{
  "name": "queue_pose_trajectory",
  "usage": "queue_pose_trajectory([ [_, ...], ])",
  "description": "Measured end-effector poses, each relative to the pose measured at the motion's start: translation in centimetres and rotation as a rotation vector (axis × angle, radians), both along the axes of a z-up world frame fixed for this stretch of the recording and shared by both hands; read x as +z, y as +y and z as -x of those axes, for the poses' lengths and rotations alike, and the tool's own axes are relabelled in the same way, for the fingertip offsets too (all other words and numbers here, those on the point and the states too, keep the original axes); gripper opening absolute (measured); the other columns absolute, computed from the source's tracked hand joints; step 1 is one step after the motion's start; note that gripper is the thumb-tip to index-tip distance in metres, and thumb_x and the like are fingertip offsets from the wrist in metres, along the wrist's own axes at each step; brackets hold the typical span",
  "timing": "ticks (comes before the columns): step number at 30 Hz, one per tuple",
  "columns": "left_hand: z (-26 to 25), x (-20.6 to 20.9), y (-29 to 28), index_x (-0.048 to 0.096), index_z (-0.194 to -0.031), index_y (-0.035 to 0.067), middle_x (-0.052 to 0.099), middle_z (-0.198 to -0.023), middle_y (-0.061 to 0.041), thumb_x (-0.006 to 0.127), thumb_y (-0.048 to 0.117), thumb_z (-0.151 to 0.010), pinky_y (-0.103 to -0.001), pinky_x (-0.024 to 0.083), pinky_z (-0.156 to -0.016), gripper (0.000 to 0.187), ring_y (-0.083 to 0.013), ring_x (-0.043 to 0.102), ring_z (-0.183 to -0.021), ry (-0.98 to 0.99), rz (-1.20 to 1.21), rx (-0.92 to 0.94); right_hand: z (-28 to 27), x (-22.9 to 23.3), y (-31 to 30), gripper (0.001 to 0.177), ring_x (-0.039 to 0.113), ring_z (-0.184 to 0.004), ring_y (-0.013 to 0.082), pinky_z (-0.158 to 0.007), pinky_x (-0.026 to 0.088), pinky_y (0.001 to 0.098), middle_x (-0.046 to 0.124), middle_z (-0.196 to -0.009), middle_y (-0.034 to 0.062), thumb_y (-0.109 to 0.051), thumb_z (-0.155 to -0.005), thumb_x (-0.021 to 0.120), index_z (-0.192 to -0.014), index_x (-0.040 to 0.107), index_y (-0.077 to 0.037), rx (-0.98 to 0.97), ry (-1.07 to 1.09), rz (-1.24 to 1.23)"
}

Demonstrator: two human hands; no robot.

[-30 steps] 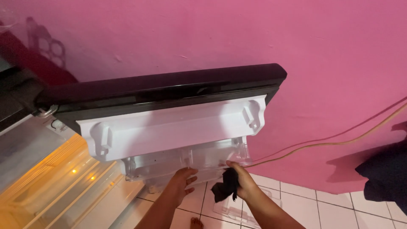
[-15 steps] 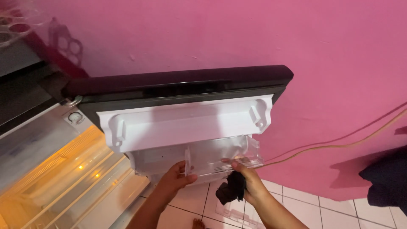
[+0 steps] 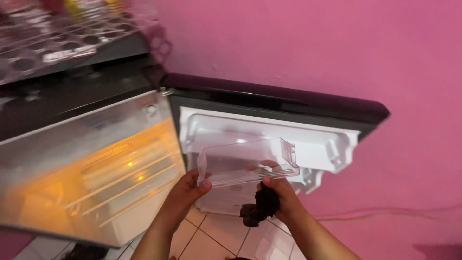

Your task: Wiping down the interior and shelves of a mini-refrigerator.

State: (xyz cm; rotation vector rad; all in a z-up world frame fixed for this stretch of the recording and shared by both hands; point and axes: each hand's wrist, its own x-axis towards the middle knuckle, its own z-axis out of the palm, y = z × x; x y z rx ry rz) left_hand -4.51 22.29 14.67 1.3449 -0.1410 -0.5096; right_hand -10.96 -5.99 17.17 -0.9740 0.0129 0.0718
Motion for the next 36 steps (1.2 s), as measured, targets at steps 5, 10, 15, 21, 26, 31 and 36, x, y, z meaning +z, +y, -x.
queue_pose_trajectory([
  [5, 1.4, 0.8, 3.6, 0.058, -0.142, 0.008, 0.071, -0.125, -0.006, 0.076, 0.038, -0.084, -0.033, 0.048, -0.099, 0.068, -0.0176, 0.063, -0.116, 0.006, 0.029, 0.150, -2.7, 0.3, 3.7, 0.053, 0.063, -0.076, 0.0159, -0.061, 0.058, 0.0294, 0.064, -0.136, 0.0212, -0.021, -0.085, 0.073, -0.130, 0.047, -0.016, 0.083, 0.061, -0.001],
  [10, 2.5, 0.1, 6.4, 0.057, -0.146, 0.012, 0.073, -0.120, -0.006, 0.073, 0.040, -0.086, -0.033, 0.048, -0.091, 0.068, -0.0184, 0.064, -0.110, 0.000, -0.065, 0.302, -4.9, -0.3, 6.5, 0.050, 0.062, -0.071, 0.0186, -0.060, 0.058, 0.0311, 0.065, -0.133, 0.0210, -0.024, -0.086, 0.076, -0.128, 0.049, -0.016, 0.196, 0.013, -0.025],
  [15, 2.8, 0.6, 9.3, 0.050, -0.148, 0.010, 0.072, -0.131, -0.004, 0.070, 0.046, -0.085, -0.035, 0.047, -0.095, 0.074, -0.0140, 0.065, -0.120, -0.002, -0.070, 0.382, -5.9, 0.7, 10.1, 0.050, 0.063, -0.071, 0.0164, -0.058, 0.056, 0.0277, 0.067, -0.131, 0.0169, -0.027, -0.085, 0.074, -0.129, 0.052, -0.017, 0.190, 0.149, -0.027],
  [21, 1.5, 0.6, 13.8, 0.048, -0.151, 0.009, 0.072, -0.133, -0.004, 0.070, 0.045, -0.086, -0.034, 0.046, -0.095, 0.077, -0.0154, 0.065, -0.118, -0.040, -0.082, 0.393, -6.1, 2.9, 15.2, 0.055, 0.060, -0.063, 0.0144, -0.051, 0.051, 0.0260, 0.071, -0.128, 0.0118, -0.032, -0.083, 0.074, -0.131, 0.051, -0.018, 0.258, 0.112, -0.045],
  [26, 0.7, 3.8, 17.2, 0.047, -0.153, 0.009, 0.068, -0.136, -0.006, 0.069, 0.041, -0.088, -0.034, 0.046, -0.094, 0.076, -0.0157, 0.063, -0.118, -0.077, -0.097, 0.362, -7.7, 1.9, 18.8, 0.056, 0.061, -0.065, 0.0137, -0.056, 0.052, 0.0243, 0.070, -0.127, 0.0160, -0.026, -0.084, 0.075, -0.132, 0.047, -0.017, 0.188, 0.105, -0.080],
  [31, -1.1, 3.9, 20.4, 0.039, -0.155, 0.010, 0.060, -0.145, -0.005, 0.068, 0.036, -0.090, -0.033, 0.046, -0.099, 0.076, -0.0159, 0.060, -0.123, -0.080, -0.089, 0.349, -8.6, 2.1, 21.5, 0.055, 0.058, -0.061, 0.0123, -0.052, 0.049, 0.0233, 0.070, -0.126, 0.0160, -0.028, -0.086, 0.077, -0.131, 0.049, -0.017, 0.174, 0.001, -0.118],
  [36, -2.8, 3.9, 23.6, 0.048, -0.148, 0.008, 0.060, -0.142, -0.007, 0.069, 0.025, -0.093, -0.031, 0.050, -0.099, 0.062, -0.0159, 0.063, -0.118, -0.220, -0.099, 0.439, -9.6, 0.8, 23.2, 0.053, 0.056, -0.064, 0.0129, -0.057, 0.048, 0.0263, 0.072, -0.126, 0.0135, -0.041, -0.087, 0.077, -0.129, 0.054, -0.019, 0.037, 0.110, -0.064],
])
